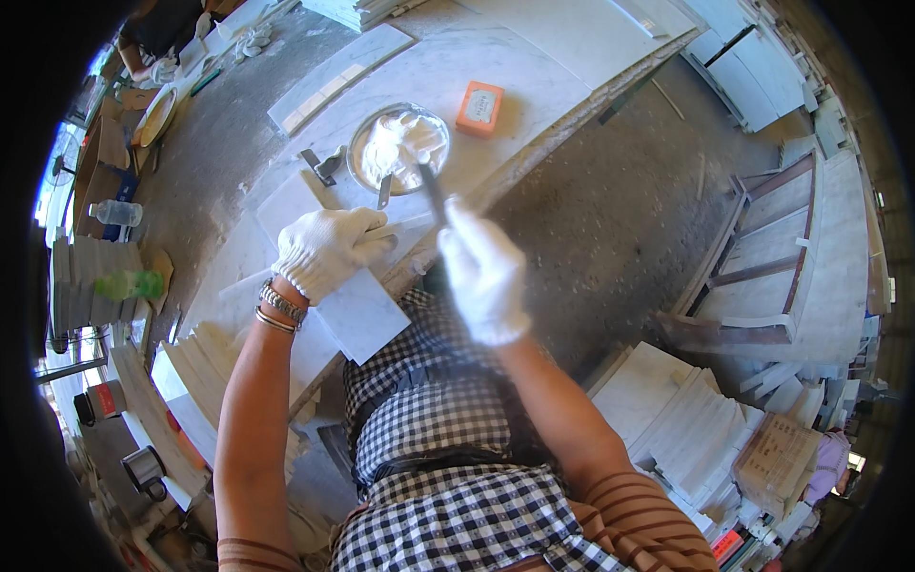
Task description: The person applies a white paste to the edges of a rectangular tile using a small metal spatula. They repeatedly scoop paste from a metal bowl and spread it along the tile's edges, then place the tile on a workbench.
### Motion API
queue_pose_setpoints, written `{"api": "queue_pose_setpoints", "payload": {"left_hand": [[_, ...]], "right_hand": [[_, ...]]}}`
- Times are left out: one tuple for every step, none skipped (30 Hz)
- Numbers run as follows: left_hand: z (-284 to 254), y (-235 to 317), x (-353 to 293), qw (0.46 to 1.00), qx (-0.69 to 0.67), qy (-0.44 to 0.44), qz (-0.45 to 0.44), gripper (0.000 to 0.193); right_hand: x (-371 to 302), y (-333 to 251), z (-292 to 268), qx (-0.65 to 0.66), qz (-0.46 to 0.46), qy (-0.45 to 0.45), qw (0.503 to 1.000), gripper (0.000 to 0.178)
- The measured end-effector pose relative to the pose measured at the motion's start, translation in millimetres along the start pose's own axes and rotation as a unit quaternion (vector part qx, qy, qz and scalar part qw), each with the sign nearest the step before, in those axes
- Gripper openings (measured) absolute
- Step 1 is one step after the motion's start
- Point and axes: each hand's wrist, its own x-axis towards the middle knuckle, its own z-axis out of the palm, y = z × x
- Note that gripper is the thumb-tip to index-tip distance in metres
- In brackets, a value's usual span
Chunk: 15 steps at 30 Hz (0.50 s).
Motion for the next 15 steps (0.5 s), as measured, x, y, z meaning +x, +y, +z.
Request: {"api": "queue_pose_setpoints", "payload": {"left_hand": [[-1,2,-1,1.0,0.005,0.0,-0.009,0.038],[-2,3,-1,1.0,0.0,-0.003,-0.013,0.039],[-3,4,-1,1.0,0.002,-0.008,-0.02,0.039],[-3,6,0,1.0,0.003,-0.014,-0.026,0.04],[-3,7,1,1.0,0.006,-0.003,-0.025,0.04],[-1,9,-1,1.0,0.009,0.009,-0.025,0.04],[1,9,-3,0.999,0.02,0.005,-0.037,0.04],[4,10,-6,1.0,0.005,0.014,-0.026,0.04],[9,11,-10,1.0,-0.001,0.007,-0.026,0.04],[15,11,-15,1.0,0.003,0.014,-0.02,0.041],[22,12,-21,0.999,-0.02,0.035,-0.006,0.041],[32,14,-26,0.997,-0.033,0.071,0.016,0.041],[43,15,-30,0.992,-0.044,0.11,0.039,0.041],[53,16,-34,0.986,-0.038,0.148,0.062,0.042],[62,16,-37,0.978,-0.03,0.19,0.086,0.044]], "right_hand": [[2,3,-5,0.007,0.051,0.009,0.999,0.034],[2,6,-13,-0.013,0.064,0.016,0.998,0.036],[2,8,-19,-0.007,0.086,-0.002,0.996,0.038],[-1,10,-24,0.029,0.131,-0.002,0.991,0.039],[-3,12,-27,0.036,0.143,0.0,0.989,0.039],[-6,14,-28,0.044,0.153,0.001,0.987,0.04],[-9,17,-28,0.061,0.149,-0.002,0.987,0.04],[-12,19,-27,0.053,0.162,-0.005,0.985,0.04],[-14,22,-26,0.054,0.161,-0.011,0.985,0.041],[-16,26,-25,0.054,0.156,-0.02,0.986,0.043],[-18,29,-25,0.036,0.156,-0.024,0.987,0.042],[-19,32,-25,0.018,0.132,-0.03,0.991,0.042],[-20,35,-27,0.0,0.109,-0.036,0.993,0.042],[-22,36,-29,-0.003,0.103,-0.037,0.994,0.041],[-23,38,-32,0.011,0.12,-0.038,0.992,0.041]]}}
